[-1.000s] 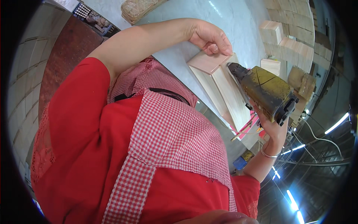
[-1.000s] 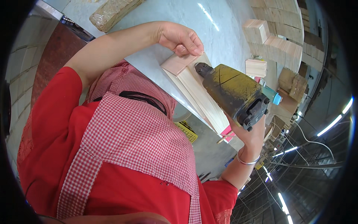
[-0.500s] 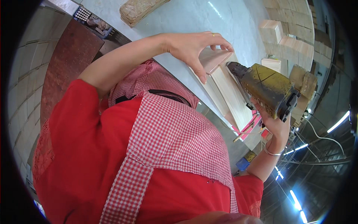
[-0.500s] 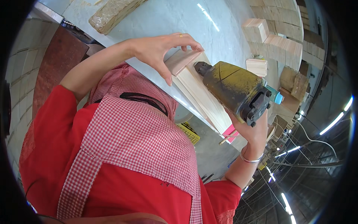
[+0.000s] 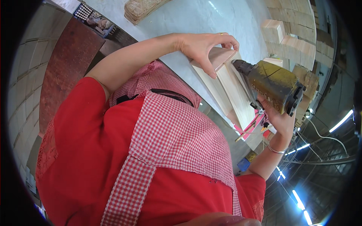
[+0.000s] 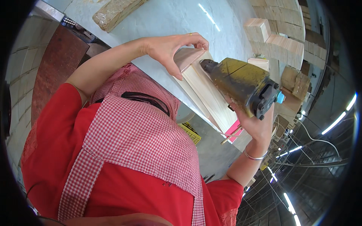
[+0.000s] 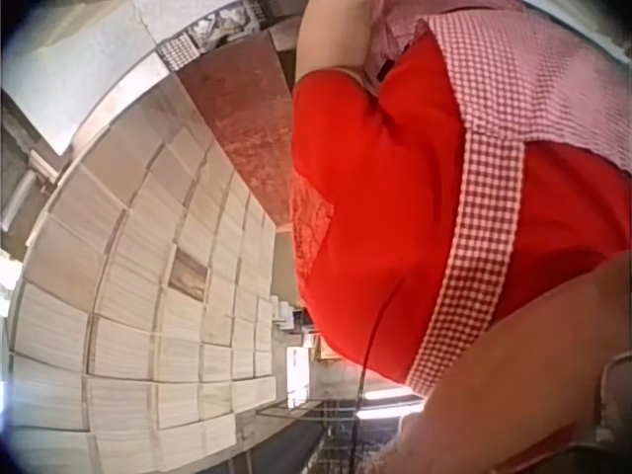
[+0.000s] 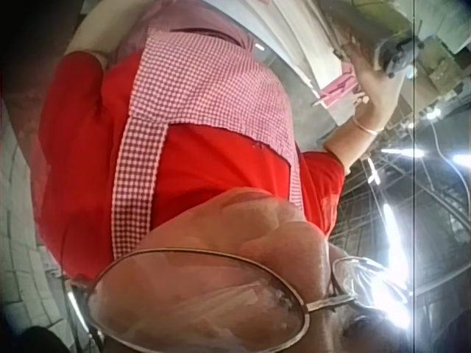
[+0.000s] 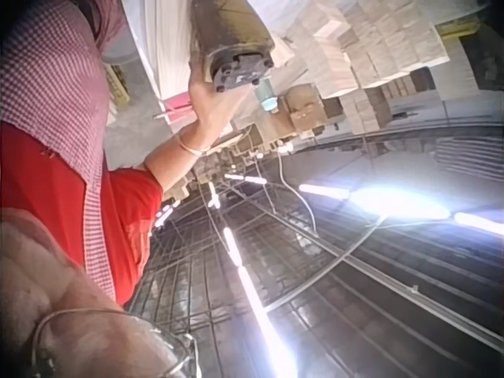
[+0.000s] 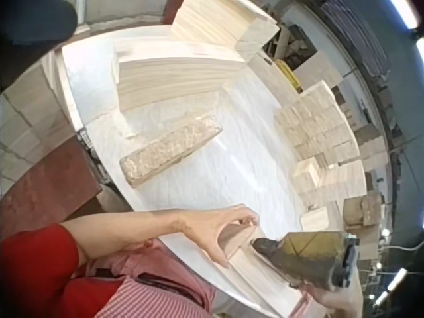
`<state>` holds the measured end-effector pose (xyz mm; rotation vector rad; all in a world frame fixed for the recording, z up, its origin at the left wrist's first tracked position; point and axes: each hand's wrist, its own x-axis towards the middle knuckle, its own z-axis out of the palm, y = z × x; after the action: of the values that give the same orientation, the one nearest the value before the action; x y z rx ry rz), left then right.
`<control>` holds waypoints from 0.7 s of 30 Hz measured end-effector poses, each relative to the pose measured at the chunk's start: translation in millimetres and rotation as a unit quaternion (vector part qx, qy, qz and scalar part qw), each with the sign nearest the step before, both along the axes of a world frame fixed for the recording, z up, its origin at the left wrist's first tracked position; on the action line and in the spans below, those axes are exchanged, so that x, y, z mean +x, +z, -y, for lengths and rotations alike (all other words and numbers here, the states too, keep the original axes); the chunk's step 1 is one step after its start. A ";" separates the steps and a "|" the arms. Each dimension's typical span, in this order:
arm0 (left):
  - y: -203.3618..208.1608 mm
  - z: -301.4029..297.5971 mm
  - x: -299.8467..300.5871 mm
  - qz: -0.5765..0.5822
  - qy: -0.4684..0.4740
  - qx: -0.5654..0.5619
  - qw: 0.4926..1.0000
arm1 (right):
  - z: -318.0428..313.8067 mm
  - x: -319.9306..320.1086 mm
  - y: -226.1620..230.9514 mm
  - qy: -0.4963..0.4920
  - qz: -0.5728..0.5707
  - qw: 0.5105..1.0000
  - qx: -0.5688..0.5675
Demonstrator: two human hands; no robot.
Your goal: Assembling wooden boards into a box frame using wood glue and a pneumatic nail gun.
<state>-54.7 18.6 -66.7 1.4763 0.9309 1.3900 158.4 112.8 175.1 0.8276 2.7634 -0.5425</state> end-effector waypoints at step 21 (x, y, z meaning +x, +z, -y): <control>1.6 -0.6 -3.3 -0.023 0.002 0.004 1.000 | -21.4 -24.4 4.0 -0.149 -0.002 0.988 -0.043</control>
<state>-58.0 19.2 -65.0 1.5190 0.9591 1.3701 134.0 134.2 179.2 1.2282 2.6126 -0.7091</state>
